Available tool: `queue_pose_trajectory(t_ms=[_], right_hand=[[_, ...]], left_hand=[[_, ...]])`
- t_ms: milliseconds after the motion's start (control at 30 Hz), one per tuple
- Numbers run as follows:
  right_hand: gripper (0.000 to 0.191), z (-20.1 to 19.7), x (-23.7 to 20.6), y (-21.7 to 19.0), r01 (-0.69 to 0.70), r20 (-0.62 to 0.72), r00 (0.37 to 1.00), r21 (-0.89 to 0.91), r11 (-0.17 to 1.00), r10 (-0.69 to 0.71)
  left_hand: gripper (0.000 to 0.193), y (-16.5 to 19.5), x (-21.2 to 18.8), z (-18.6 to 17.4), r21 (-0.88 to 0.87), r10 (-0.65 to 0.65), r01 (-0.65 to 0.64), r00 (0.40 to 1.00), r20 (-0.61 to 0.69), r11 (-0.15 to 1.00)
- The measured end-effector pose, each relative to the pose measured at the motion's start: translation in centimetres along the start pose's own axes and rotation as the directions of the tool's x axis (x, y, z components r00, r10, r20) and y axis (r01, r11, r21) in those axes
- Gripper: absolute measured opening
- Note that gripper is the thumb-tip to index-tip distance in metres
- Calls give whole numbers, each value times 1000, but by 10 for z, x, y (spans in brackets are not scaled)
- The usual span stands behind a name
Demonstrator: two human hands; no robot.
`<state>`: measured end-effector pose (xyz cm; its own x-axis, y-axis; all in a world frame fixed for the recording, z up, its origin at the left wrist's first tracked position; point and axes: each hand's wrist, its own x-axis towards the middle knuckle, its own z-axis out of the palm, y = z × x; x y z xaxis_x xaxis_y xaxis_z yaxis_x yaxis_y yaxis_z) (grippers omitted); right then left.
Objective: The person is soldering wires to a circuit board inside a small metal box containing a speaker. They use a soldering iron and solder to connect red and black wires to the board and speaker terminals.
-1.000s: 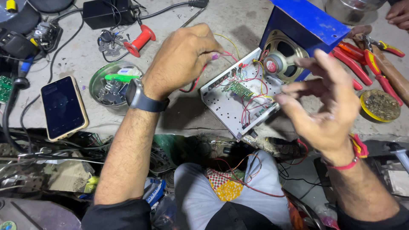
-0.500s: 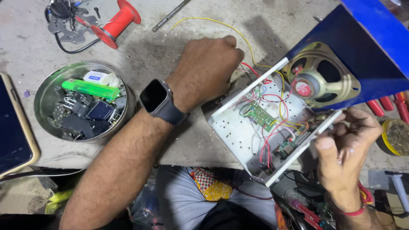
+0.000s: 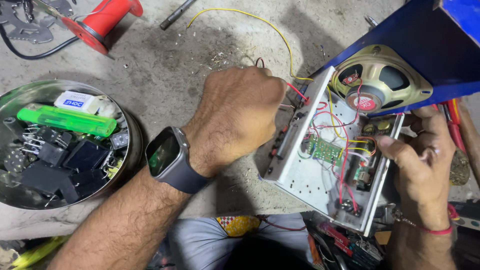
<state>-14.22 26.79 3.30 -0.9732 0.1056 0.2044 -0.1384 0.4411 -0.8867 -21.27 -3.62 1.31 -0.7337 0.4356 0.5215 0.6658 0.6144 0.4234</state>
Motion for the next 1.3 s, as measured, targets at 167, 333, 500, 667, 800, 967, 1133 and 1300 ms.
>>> queue_pose_trajectory(t_ms=[167, 333, 500, 667, 800, 967, 1133, 1300], right_hand=[[55, -16, 25, 19, 102, 165, 978, 167, 981, -130], [58, -19, 25, 34, 144, 145, 978, 72, 987, -153], [65, -16, 34, 41, 186, 126, 974, 10, 982, -186], [65, -17, 35, 43, 199, 129, 972, -8, 980, -196], [67, -20, 32, 47, 178, 106, 979, -8, 984, -176], [64, -26, 31, 51, 194, 133, 973, -13, 981, -190], [63, -28, 32, 54, 205, 139, 970, -15, 979, -201], [64, -27, 33, 53, 213, 141, 968, -22, 977, -208]], left_hand=[[10, 1, 2, 5, 23, 13, -12, 999, -40, 1000], [7, -2, 6, 12, 4, -23, 23, 1000, 2, 1000], [11, -2, 8, 15, -6, -38, 37, 999, -6, 999], [11, -1, 9, 19, -101, -28, 32, 999, 35, 994], [10, -1, 9, 20, -70, -34, 34, 999, -4, 997], [9, 0, 10, 19, -61, -29, 31, 999, 24, 998], [6, 0, 10, 21, -93, -42, 39, 999, -30, 995], [4, 2, 11, 22, -109, -25, 26, 1000, 7, 994]])
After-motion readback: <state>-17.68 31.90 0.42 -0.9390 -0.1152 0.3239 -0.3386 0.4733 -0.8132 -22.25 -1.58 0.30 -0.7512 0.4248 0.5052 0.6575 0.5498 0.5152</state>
